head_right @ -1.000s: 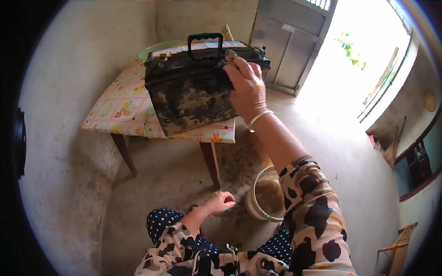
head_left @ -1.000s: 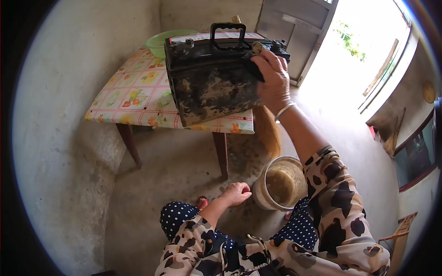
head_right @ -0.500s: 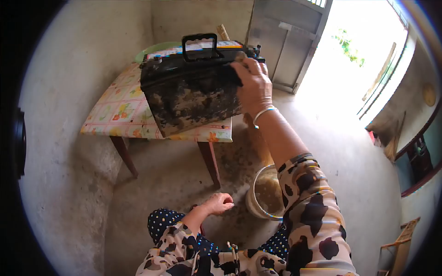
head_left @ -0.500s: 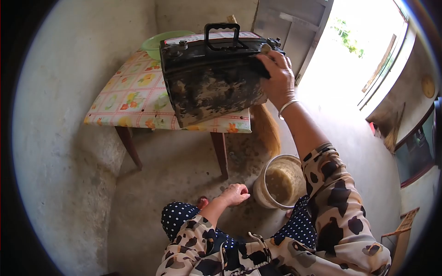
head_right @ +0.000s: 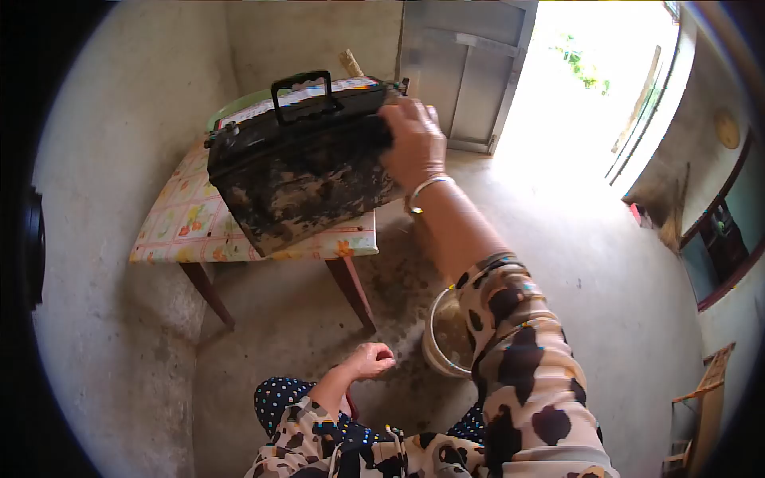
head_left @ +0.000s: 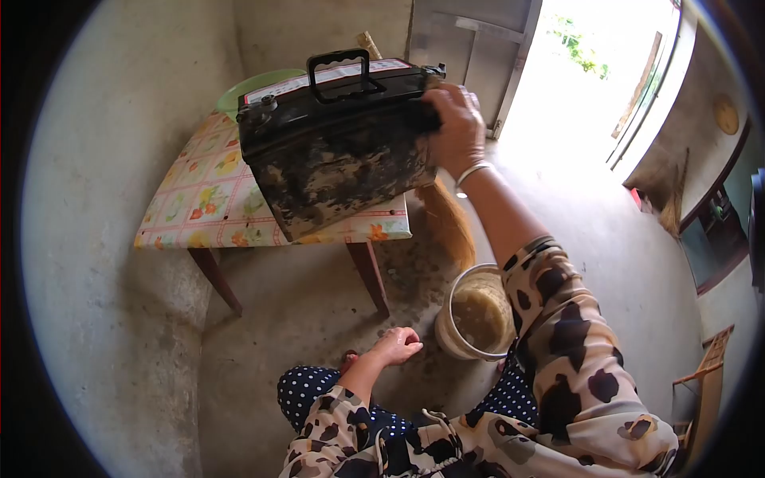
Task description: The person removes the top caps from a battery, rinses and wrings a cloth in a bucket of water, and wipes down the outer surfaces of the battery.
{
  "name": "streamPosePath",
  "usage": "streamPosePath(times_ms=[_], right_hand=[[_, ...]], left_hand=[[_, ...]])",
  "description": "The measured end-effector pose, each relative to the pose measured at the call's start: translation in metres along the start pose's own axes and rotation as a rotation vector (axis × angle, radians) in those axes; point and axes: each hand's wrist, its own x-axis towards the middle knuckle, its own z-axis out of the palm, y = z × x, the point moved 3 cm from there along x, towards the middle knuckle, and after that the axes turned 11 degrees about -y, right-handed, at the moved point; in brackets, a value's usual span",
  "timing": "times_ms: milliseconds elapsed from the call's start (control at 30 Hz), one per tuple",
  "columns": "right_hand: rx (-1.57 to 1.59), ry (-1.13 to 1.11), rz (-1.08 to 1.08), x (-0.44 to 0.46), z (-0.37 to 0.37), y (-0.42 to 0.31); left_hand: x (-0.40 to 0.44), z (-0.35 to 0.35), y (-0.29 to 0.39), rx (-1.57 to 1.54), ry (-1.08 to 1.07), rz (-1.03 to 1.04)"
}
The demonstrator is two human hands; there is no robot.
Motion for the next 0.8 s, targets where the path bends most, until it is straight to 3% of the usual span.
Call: streamPosePath(times_ms=[167,233,267,333,367,433,467,600,633,700,800], right_hand=[[-0.077,-0.003,0.09,-0.005,-0.005,0.059],[-0.079,-0.247,0.431,-0.014,0.009,0.095],[-0.079,-0.247,0.424,-0.016,0.013,0.105],[0.165,-0.183,0.661,-0.026,0.014,0.12],[0.17,-0.188,0.662,-0.03,0.016,0.123],[0.532,-0.029,0.773,-0.026,0.013,0.105],[0.605,-0.06,0.755,-0.022,0.005,0.089],[0.298,0.066,0.115,0.005,-0.016,0.004],[0.308,0.059,0.105,0.008,-0.013,-0.015],[0.113,-0.075,-0.112,0.012,-0.004,-0.053],[0.142,-0.085,-0.142,0.012,0.01,-0.095]], left_hand=[[-0.014,-0.008,0.025,-0.005,-0.014,-0.047],[-0.007,-0.004,0.016,0.022,0.015,-0.005],[-0.001,-0.003,0.009,0.048,0.039,0.031],[0.005,0.0,0.0,0.003,0.035,0.035],[0.005,0.001,-0.005,-0.034,0.029,0.037],[-0.004,-0.005,0.01,0.01,0.02,0.004],[-0.008,-0.007,0.016,0.05,0.007,-0.026],[-0.003,-0.003,0.015,0.061,-0.024,-0.029],[-0.004,-0.004,0.017,0.051,-0.013,-0.032],[-0.005,-0.006,0.02,0.043,-0.036,-0.033],[-0.005,-0.005,0.019,0.073,-0.006,-0.017]])
